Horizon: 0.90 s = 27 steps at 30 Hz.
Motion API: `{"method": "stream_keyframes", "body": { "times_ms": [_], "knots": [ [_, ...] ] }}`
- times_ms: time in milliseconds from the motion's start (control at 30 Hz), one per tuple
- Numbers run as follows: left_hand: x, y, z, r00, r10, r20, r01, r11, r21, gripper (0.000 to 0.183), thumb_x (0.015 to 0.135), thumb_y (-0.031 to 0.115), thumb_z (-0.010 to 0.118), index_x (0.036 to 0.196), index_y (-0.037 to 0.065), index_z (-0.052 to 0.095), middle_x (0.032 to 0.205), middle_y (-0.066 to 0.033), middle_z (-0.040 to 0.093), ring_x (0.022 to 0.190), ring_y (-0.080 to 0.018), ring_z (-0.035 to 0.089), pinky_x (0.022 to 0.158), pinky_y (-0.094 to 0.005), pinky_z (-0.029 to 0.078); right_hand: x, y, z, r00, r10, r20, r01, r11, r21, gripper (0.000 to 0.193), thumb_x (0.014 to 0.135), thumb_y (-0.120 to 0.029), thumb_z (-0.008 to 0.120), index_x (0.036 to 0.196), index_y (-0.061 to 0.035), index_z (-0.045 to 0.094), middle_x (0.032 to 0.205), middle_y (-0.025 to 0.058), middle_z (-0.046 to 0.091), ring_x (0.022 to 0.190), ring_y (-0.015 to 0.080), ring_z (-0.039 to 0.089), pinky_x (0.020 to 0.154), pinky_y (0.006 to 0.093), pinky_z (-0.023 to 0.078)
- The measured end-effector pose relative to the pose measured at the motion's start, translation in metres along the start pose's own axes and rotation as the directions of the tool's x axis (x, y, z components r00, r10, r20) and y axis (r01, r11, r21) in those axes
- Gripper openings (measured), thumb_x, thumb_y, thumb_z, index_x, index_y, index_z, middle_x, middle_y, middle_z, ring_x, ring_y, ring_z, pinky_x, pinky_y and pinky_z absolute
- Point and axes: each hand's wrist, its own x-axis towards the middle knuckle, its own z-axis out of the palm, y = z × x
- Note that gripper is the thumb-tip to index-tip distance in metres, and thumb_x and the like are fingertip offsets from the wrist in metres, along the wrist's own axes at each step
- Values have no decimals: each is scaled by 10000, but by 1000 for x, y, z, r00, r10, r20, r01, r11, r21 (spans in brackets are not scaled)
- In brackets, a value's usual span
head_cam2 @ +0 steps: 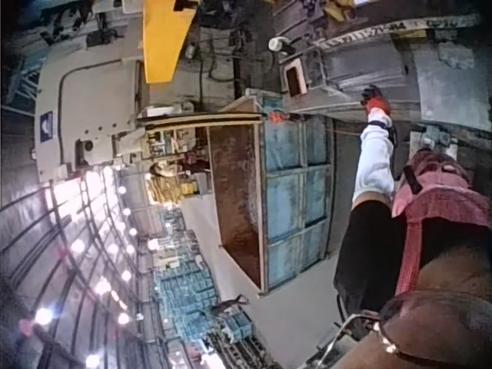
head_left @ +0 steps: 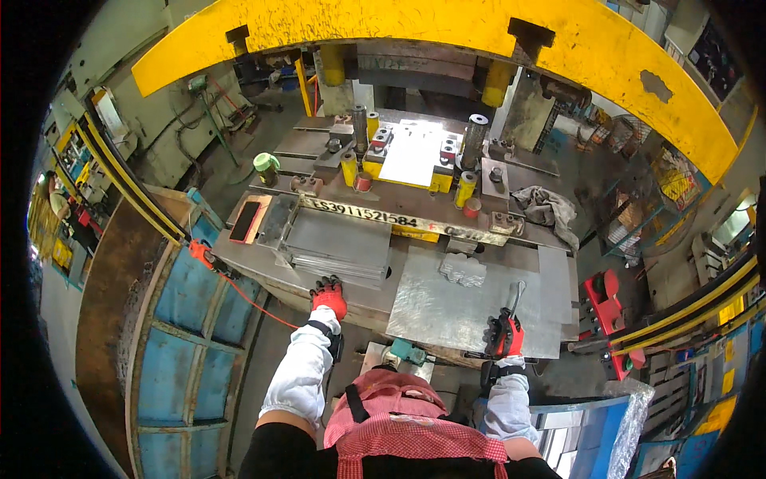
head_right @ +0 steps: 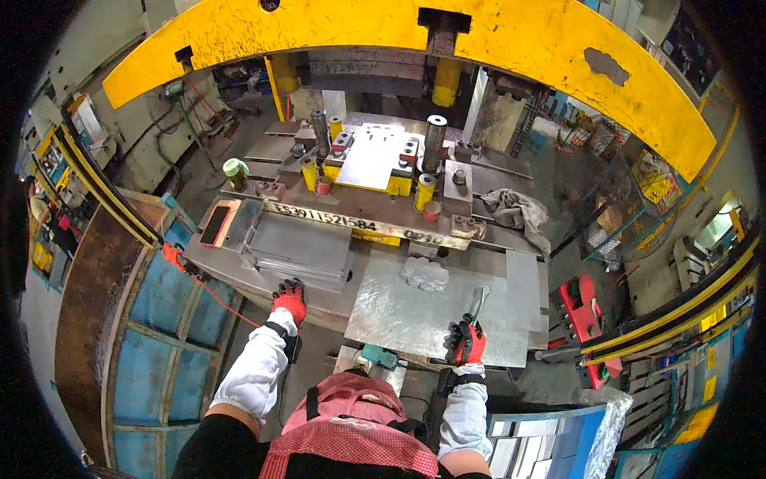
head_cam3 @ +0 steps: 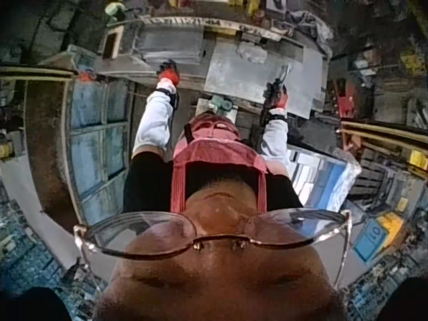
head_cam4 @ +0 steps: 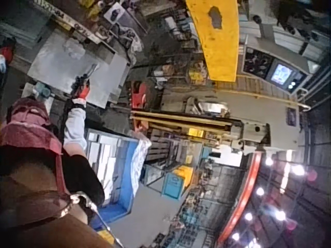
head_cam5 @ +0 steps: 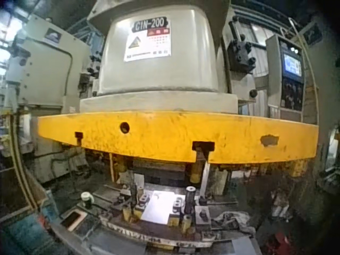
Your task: Placing metal sheets into an industrial press, operating the press, and removing the formed parts.
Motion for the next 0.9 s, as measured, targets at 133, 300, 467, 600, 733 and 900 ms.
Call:
{"method": "stream_keyframes", "body": {
  "times_ms": [133,300,467,600,733,900],
  "knots": [
    [1,-4,6,997,-8,75,5,999,49,590,813,207,388,1365,104,208,1396,-204,229,1270,-400,248,1013,-556,192,-2,-1,2,1000,22,18,-22,1000,-1,241,803,-154,539,1026,-137,449,703,105,547,457,199,483,388,323,403],
    [-1,-6,15,998,32,-53,-33,999,-20,554,805,248,420,1327,105,303,1376,-211,262,1255,-406,270,1009,-557,202,-2,-1,-2,1000,7,11,-6,996,-85,330,808,-235,564,1090,-117,441,774,118,578,506,211,519,444,346,450],
    [-2,-13,14,999,39,-19,-40,998,-50,600,765,285,523,1309,115,334,1356,-213,290,1252,-406,271,1012,-558,199,-3,-2,4,1000,8,-6,-9,999,-34,253,819,-169,539,1048,-111,449,722,116,562,451,198,491,385,325,407],
    [-2,-13,19,995,67,-76,-70,997,-34,629,753,284,560,1315,128,323,1356,-209,287,1259,-405,256,1020,-547,195,6,2,-6,999,15,-45,-17,998,-65,283,814,-165,547,1074,-119,445,737,122,563,457,208,493,388,331,408],
    [-4,-13,18,997,49,-66,-52,997,-54,631,760,268,549,1324,124,307,1372,-208,261,1268,-406,240,1022,-549,188,4,1,-5,1000,31,2,-31,999,-16,326,807,-161,559,1109,-133,440,753,130,561,480,228,512,392,339,413],
    [-4,-13,17,997,59,-42,-63,995,-78,642,761,271,541,1332,114,294,1387,-209,237,1277,-410,216,1022,-556,178,2,1,-7,999,24,21,-24,1000,12,344,802,-159,566,1121,-134,439,743,130,559,482,232,520,390,339,415]
  ]
}}
